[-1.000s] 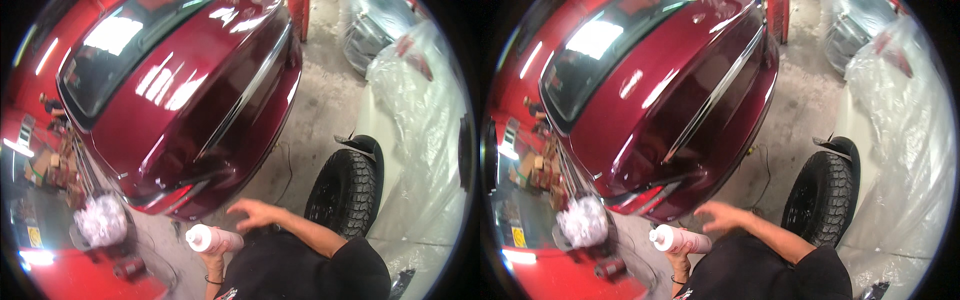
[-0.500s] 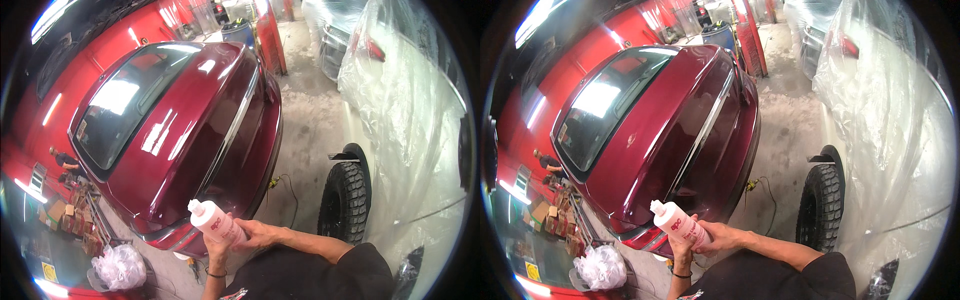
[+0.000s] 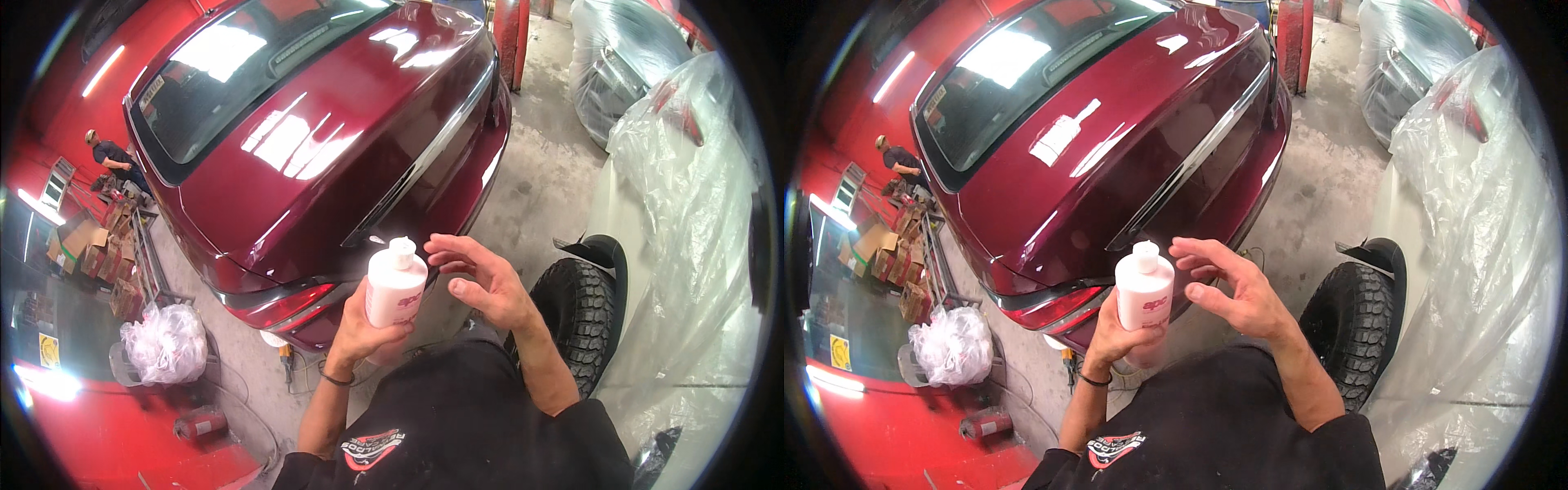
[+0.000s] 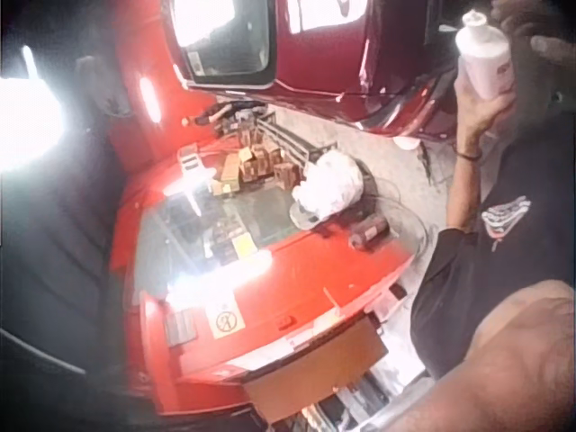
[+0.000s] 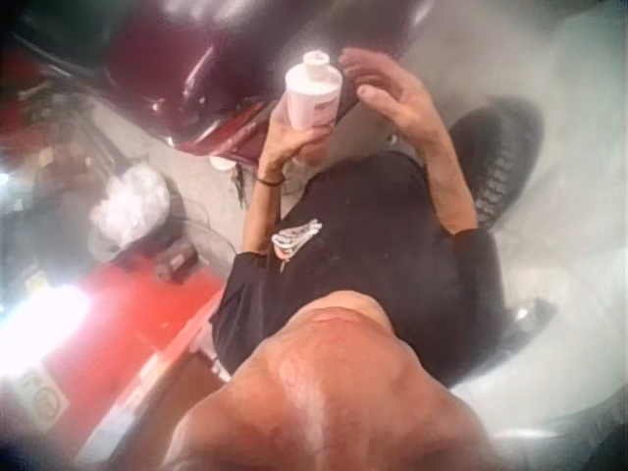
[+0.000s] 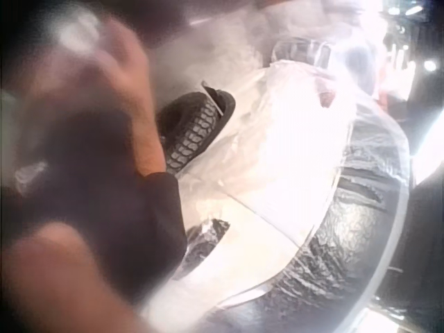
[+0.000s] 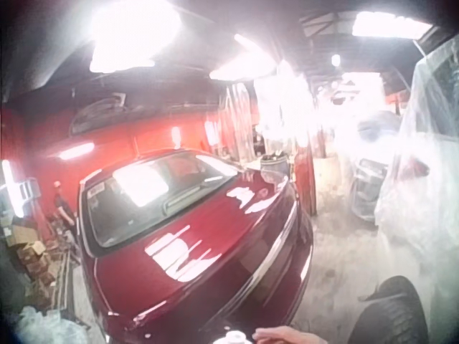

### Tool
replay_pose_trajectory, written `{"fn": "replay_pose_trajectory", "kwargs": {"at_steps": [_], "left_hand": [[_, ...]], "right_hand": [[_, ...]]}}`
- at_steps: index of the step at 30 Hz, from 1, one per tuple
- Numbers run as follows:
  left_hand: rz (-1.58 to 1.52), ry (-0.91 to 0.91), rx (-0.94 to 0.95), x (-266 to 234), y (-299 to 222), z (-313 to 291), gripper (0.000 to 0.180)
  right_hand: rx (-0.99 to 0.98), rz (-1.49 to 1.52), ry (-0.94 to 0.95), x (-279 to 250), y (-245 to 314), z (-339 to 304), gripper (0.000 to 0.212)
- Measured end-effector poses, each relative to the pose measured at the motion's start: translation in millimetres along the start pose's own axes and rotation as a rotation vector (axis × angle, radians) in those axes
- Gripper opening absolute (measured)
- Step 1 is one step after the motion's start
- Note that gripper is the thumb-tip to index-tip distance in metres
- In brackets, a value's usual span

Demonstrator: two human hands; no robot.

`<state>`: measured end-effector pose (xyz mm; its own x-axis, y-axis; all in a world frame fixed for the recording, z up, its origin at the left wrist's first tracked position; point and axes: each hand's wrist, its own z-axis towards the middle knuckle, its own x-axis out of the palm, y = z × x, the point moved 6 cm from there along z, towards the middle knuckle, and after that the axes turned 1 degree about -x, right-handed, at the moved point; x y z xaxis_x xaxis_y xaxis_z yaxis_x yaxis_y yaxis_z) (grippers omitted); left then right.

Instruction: The person uses a yellow orbital polisher with a white pad to buff the rear trunk and bumper of a maroon car. They pause to apply a white polishing compound from a bottle onto the surface, then resume polishing with the machine.

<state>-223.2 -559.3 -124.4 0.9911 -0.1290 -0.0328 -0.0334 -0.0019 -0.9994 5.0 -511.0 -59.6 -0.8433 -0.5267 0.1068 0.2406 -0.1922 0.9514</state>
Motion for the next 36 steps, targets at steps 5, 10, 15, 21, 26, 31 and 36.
{"fn": "replay_pose_trajectory", "kwargs": {"at_steps": [5, 10, 15, 21, 26, 31, 36], "left_hand": [[0.208, 0.020, 0.013, -1, 7, 27, 0.074], [0.652, -0.044, -0.068, 9, 20, 71, 0.077], [1.120, 0.041, -0.279, 39, 33, 122, 0.078], [1.310, 0.161, -0.393, 70, 56, 186, 0.080], [1.350, 0.108, -0.253, 87, 51, 223, 0.081], [1.362, 0.139, -0.186, 115, 36, 286, 0.067], [1.359, 0.121, -0.365, 125, 8, 296, 0.063]], "right_hand": [[0.048, -0.044, 0.063, -18, -28, 29, 0.058], [0.159, 0.020, -0.020, -67, -98, 39, 0.059], [0.362, 0.445, -0.098, -113, -205, 32, 0.063], [0.627, 0.489, -0.159, -169, -242, 36, 0.060], [0.597, 0.423, -0.093, -213, -258, 57, 0.054], [0.333, 0.150, -0.155, -271, -249, 76, 0.052], [0.333, 0.157, -0.082, -281, -225, 95, 0.063]]}}
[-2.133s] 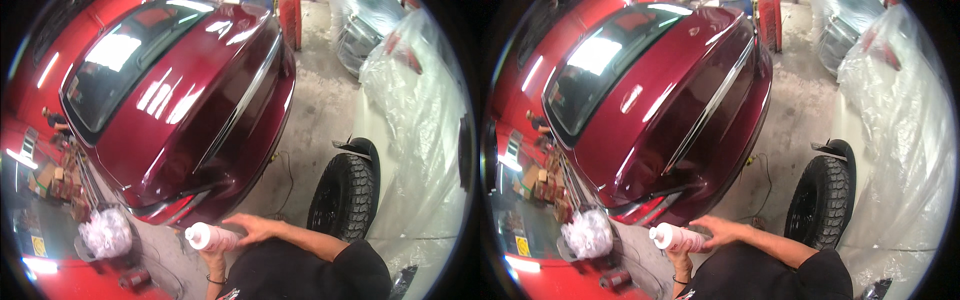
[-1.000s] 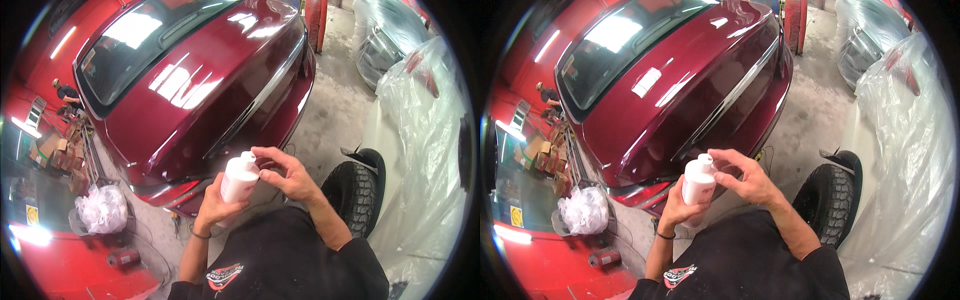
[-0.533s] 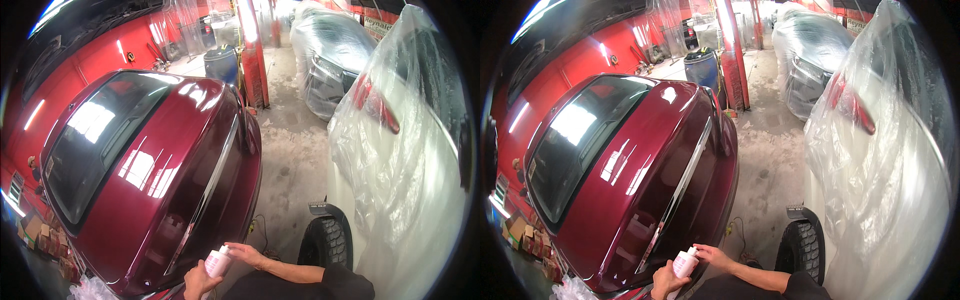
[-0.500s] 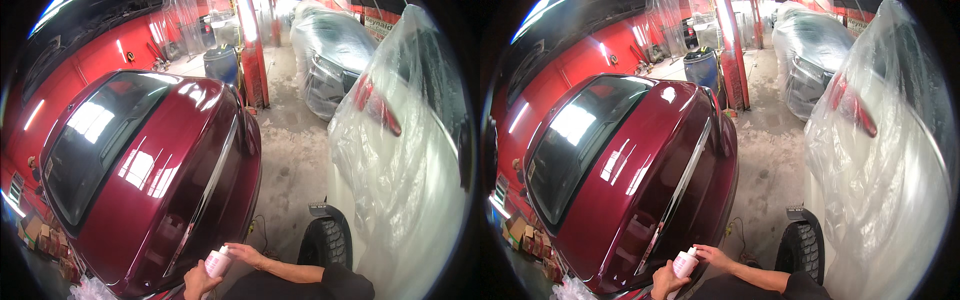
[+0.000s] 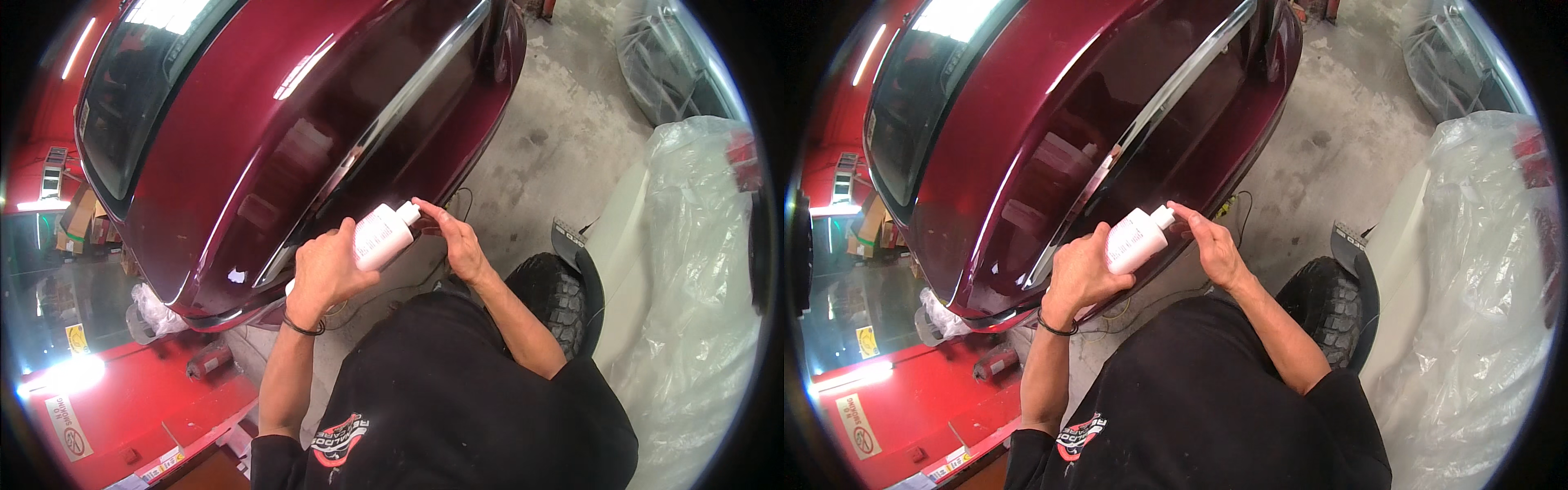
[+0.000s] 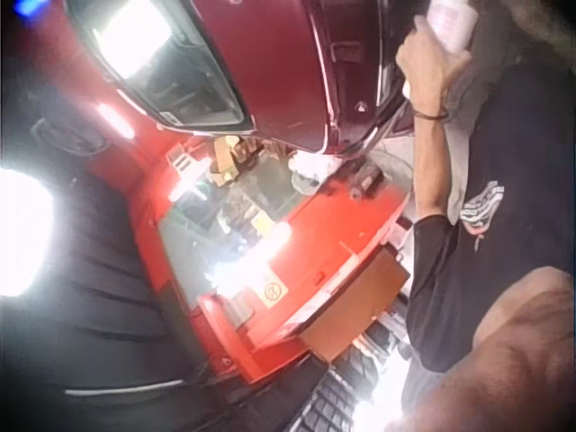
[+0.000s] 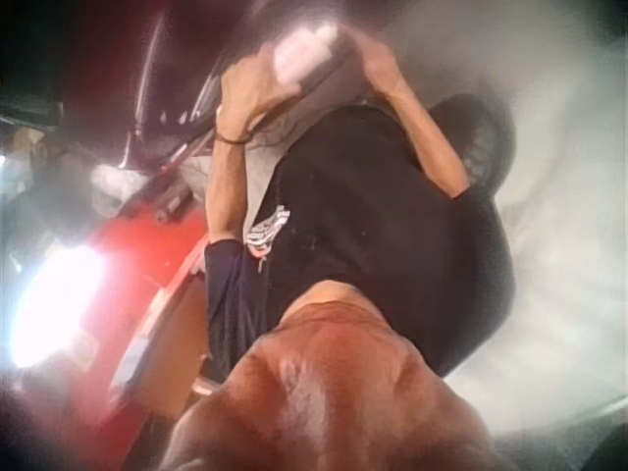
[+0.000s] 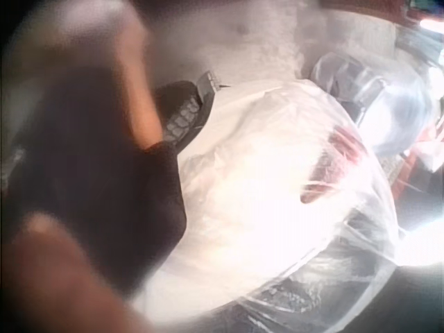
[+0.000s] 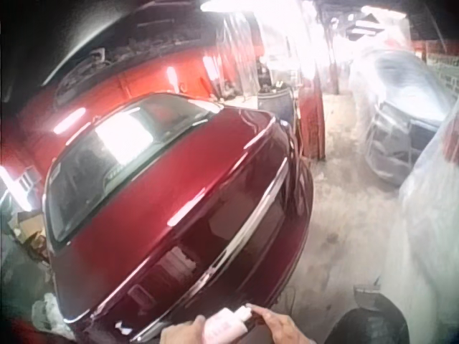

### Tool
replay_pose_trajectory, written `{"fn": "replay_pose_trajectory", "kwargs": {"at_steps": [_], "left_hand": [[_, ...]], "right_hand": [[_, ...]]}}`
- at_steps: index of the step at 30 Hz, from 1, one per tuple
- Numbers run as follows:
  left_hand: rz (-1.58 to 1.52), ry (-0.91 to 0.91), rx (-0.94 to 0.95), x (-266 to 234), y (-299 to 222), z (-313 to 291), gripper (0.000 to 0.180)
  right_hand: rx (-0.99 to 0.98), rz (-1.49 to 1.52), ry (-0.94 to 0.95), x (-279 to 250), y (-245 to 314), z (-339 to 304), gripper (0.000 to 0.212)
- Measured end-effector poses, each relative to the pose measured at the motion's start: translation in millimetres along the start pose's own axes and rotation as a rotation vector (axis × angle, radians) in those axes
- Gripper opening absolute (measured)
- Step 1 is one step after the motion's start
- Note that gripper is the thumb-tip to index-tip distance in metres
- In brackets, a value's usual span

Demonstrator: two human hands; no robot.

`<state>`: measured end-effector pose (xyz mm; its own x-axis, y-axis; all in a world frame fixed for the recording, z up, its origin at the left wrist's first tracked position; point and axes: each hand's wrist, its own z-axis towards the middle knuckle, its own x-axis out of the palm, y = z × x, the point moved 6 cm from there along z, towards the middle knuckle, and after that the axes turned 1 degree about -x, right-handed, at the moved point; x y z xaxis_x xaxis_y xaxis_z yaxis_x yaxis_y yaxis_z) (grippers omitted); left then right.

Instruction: The person uses a yellow orbital polisher with a white pad to buff the rear trunk and bumper of a maroon car. They pause to apply a white polishing compound from a bottle onto the surface, then resume polishing with the machine.

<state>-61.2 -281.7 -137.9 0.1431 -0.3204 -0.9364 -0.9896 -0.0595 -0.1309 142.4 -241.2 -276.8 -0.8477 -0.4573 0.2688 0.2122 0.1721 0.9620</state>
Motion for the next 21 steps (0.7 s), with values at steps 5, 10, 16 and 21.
{"fn": "replay_pose_trajectory", "kwargs": {"at_steps": [5, 10, 16, 21], "left_hand": [[0.015, 0.002, -0.020, 7, -11, 13, 0.059], [0.095, 0.017, -0.025, 2, -19, 20, 0.058], [0.117, 0.021, -0.037, 3, -18, 17, 0.057], [0.116, 0.011, -0.049, 1, -21, 15, 0.056]], "right_hand": [[0.172, 0.368, -0.012, -8, -26, 6, 0.072], [0.263, 0.641, 0.011, -2, -36, 6, 0.079], [0.303, 0.746, 0.057, 4, -48, 5, 0.081], [0.315, 0.794, 0.084, 5, -53, 6, 0.081]]}}
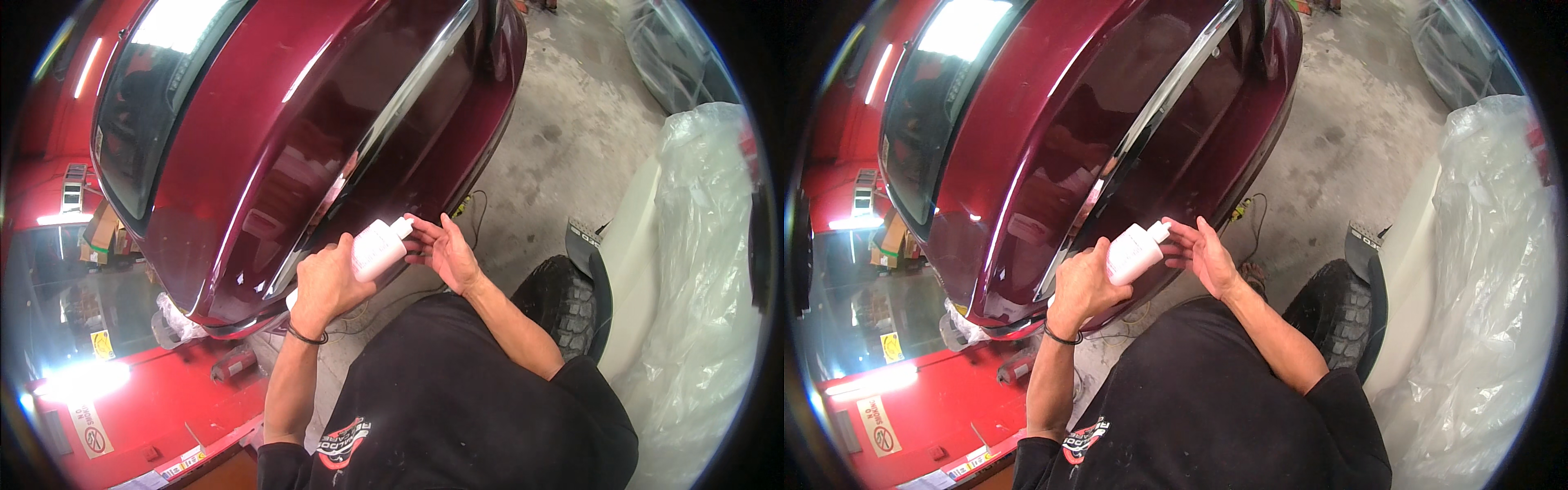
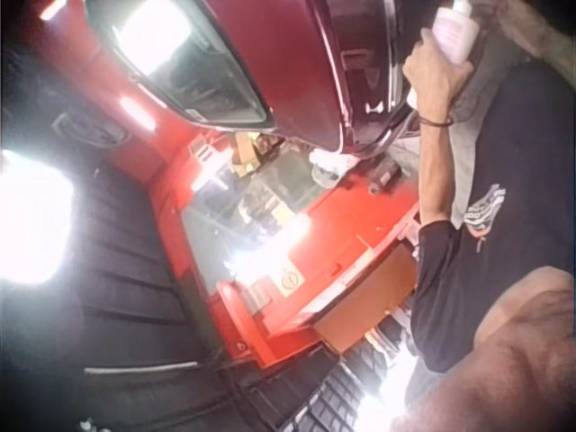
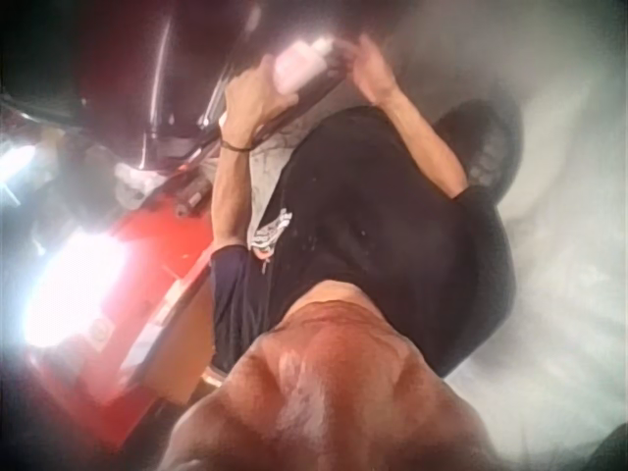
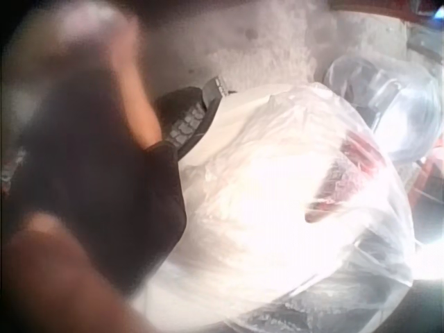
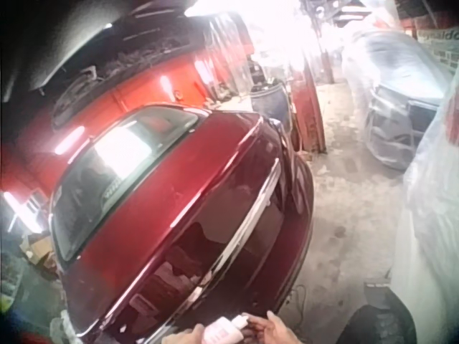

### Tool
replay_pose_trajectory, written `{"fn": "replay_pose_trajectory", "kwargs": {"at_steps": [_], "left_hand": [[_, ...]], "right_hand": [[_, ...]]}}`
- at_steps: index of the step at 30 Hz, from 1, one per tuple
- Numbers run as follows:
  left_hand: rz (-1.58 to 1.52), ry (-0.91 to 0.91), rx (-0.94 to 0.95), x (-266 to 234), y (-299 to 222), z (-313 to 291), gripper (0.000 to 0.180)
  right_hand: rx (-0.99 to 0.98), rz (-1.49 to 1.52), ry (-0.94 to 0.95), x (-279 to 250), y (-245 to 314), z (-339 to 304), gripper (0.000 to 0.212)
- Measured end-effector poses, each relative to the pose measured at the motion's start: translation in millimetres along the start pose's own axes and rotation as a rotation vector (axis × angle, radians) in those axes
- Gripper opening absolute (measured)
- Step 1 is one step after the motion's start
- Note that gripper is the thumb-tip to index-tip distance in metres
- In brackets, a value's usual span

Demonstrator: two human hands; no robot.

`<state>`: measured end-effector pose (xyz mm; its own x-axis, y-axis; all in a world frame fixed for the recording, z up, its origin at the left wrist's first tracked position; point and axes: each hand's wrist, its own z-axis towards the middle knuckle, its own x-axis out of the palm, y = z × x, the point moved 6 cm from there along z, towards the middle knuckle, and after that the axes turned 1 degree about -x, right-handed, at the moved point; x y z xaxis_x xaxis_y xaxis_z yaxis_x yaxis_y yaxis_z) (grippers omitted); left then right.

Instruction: The person uses a yellow orbital polisher with a white pad to buff the rear trunk and bumper of a maroon car. They pause to apply a white polishing compound from a bottle onto the surface, then resume polishing with the machine.

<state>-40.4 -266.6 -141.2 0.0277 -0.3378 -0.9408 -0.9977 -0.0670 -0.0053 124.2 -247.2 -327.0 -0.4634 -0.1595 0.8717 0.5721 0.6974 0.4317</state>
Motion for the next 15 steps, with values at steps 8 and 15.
{"fn": "replay_pose_trajectory", "kwargs": {"at_steps": [8, 15], "left_hand": [[-0.047, -0.026, -0.016, 5.6, -1.6, -4.9, 0.057], [-0.030, -0.028, -0.023, 3.8, -4.0, -5.3, 0.058]], "right_hand": [[0.015, 0.074, 0.031, 4.0, 7.2, -1.0, 0.078], [0.036, 0.166, 0.058, 3.3, 9.5, -1.0, 0.077]]}}
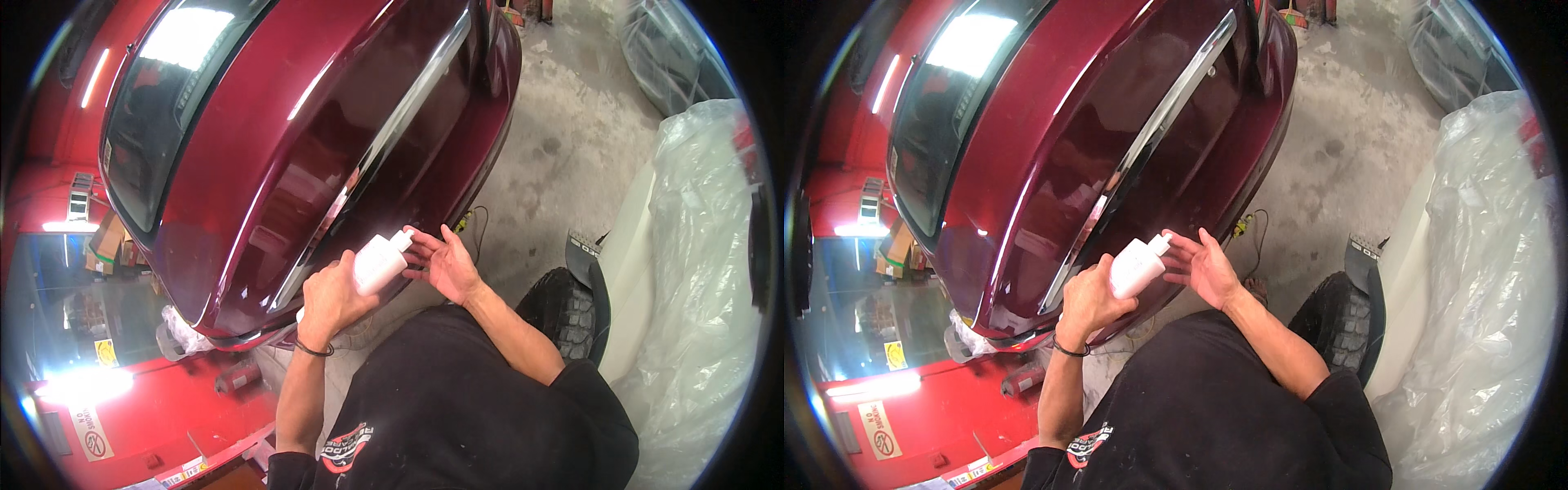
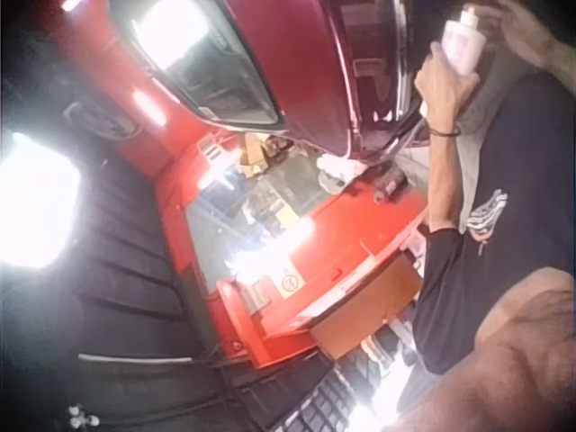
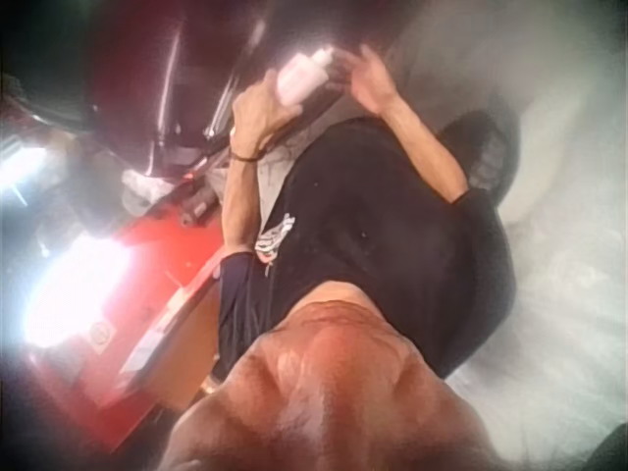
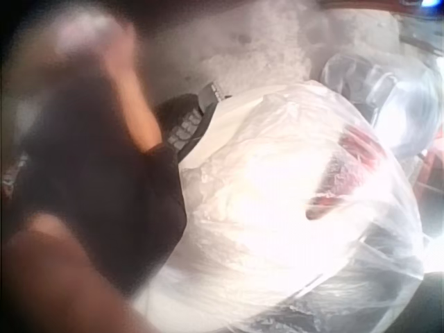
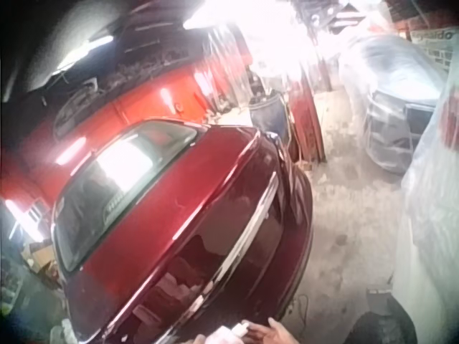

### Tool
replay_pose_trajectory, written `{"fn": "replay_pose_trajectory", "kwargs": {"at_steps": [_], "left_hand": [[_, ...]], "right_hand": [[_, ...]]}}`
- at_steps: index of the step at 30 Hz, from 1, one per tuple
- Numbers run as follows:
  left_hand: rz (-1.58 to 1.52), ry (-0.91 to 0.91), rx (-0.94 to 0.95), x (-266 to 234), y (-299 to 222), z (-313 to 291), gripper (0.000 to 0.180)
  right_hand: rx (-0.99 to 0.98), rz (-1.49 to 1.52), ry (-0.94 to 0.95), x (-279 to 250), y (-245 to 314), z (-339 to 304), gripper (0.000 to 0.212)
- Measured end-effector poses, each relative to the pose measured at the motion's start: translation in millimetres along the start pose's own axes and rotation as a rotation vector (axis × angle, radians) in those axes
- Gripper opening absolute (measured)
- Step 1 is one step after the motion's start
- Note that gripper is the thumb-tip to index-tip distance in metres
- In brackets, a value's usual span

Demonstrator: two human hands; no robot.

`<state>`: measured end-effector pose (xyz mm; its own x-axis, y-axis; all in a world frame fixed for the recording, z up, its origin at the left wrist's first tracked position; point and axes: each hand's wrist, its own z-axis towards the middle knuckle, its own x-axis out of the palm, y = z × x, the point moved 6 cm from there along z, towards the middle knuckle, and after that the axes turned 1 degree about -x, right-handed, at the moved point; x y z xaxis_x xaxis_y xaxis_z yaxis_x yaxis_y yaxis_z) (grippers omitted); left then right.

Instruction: The person uses a yellow orbital polisher with a white pad to buff the rear trunk and bumper of a maroon car. They pause to apply a white polishing compound from a bottle onto the surface, then resume polishing with the machine.

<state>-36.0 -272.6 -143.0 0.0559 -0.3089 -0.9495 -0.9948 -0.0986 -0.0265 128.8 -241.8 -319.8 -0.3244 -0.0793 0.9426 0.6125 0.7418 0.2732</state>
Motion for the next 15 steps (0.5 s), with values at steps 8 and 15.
{"fn": "replay_pose_trajectory", "kwargs": {"at_steps": [8, 15], "left_hand": [[-0.104, -0.006, -0.028, 1, 1, 9, 0.068], [-0.707, -0.159, 0.019, 6, 0, 31, 0.077]], "right_hand": [[0.005, 0.034, 0.035, 4, 15, 6, 0.076], [-0.079, 0.151, 0.195, 50, 72, 28, 0.073]]}}
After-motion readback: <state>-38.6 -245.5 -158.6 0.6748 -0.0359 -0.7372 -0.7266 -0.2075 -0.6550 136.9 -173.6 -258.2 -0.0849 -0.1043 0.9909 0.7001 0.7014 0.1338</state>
